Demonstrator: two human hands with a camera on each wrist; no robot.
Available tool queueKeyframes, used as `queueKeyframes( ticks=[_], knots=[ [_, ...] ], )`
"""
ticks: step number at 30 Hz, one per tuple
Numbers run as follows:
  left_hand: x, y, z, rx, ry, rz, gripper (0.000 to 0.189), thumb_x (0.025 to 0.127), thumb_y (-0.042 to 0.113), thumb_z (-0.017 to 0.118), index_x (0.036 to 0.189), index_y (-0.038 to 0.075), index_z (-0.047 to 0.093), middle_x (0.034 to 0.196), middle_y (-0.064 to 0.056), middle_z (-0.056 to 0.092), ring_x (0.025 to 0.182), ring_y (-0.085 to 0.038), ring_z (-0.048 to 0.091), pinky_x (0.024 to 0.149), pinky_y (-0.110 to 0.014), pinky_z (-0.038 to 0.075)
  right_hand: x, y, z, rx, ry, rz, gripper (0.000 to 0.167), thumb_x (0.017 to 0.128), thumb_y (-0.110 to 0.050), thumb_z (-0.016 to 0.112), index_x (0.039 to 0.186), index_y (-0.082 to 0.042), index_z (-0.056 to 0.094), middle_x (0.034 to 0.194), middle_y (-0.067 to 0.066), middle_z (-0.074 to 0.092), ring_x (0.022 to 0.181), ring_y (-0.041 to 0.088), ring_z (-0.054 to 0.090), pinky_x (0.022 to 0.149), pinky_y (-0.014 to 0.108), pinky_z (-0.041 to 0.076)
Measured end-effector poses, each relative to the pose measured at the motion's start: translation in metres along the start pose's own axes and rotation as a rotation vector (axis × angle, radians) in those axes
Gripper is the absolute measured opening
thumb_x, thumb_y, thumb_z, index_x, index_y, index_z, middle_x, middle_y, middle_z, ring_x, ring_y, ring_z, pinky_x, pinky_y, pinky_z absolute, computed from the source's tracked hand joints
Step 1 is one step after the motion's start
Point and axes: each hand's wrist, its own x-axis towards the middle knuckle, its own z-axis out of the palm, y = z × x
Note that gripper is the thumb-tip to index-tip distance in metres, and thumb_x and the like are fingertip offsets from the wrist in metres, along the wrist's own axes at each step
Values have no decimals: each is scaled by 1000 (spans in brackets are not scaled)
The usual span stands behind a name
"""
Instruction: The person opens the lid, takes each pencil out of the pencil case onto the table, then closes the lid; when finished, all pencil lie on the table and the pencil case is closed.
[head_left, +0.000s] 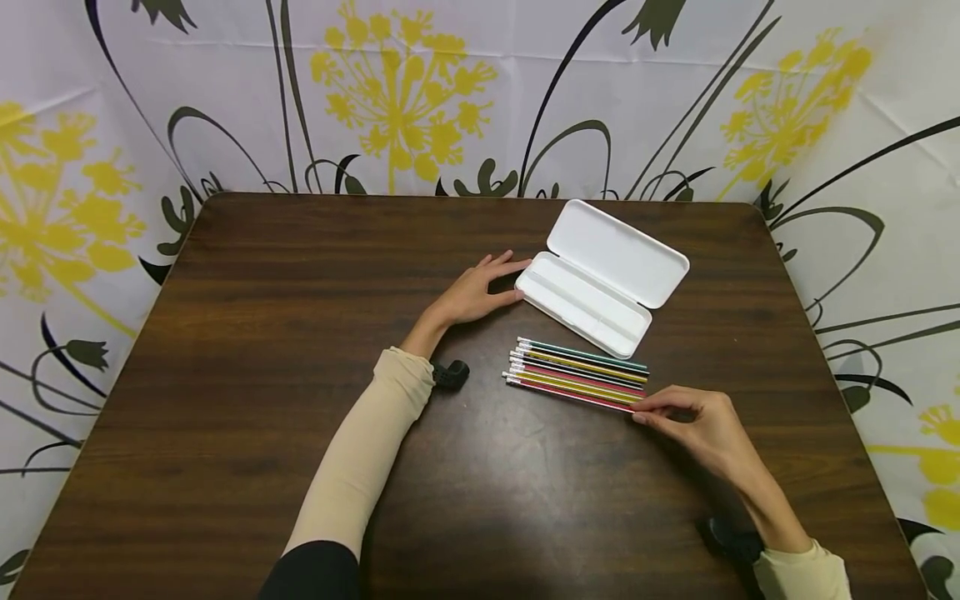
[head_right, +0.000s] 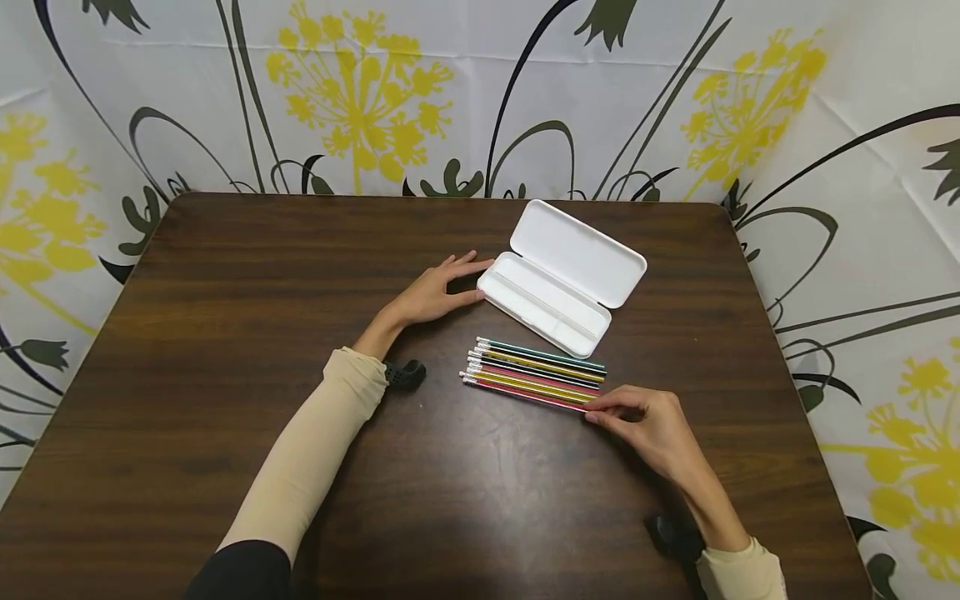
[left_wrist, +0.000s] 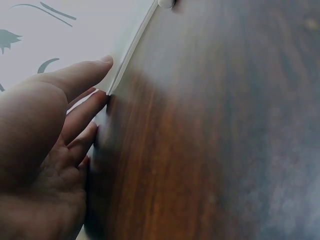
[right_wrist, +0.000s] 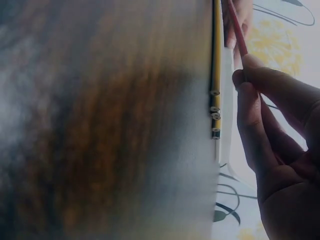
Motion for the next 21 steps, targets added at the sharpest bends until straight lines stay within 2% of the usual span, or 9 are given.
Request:
queueKeyframes(
  ticks=[8,15,18,21],
  knots=[
    [-1,1,1,-2,-4,-8,58,97,38,62,151,32,41,160,-5,24,147,-33,8,116,-52,10,2,1,4,-78,44,-82,24,73,1,85,85,-19,79,82,-11,69,68,4,63,59,16,50],
    [1,1,1,1,0,5,58,97,37,62,151,30,41,159,-6,26,148,-31,9,117,-48,11,6,2,6,-137,40,-78,25,69,-1,88,83,-19,77,81,-10,65,70,2,63,59,16,50],
    [1,1,1,-1,-3,14,58,97,37,62,151,29,41,159,-8,26,148,-30,9,117,-46,10,15,0,2,-143,58,-60,22,71,-3,87,84,-17,77,81,-9,65,68,4,62,59,15,50],
    [0,-1,0,-4,0,15,58,97,37,62,151,28,41,159,-8,26,148,-29,9,117,-45,10,37,-2,-6,-201,111,-47,17,74,-4,86,87,-13,78,82,-7,66,69,7,63,61,15,50]
  ],
)
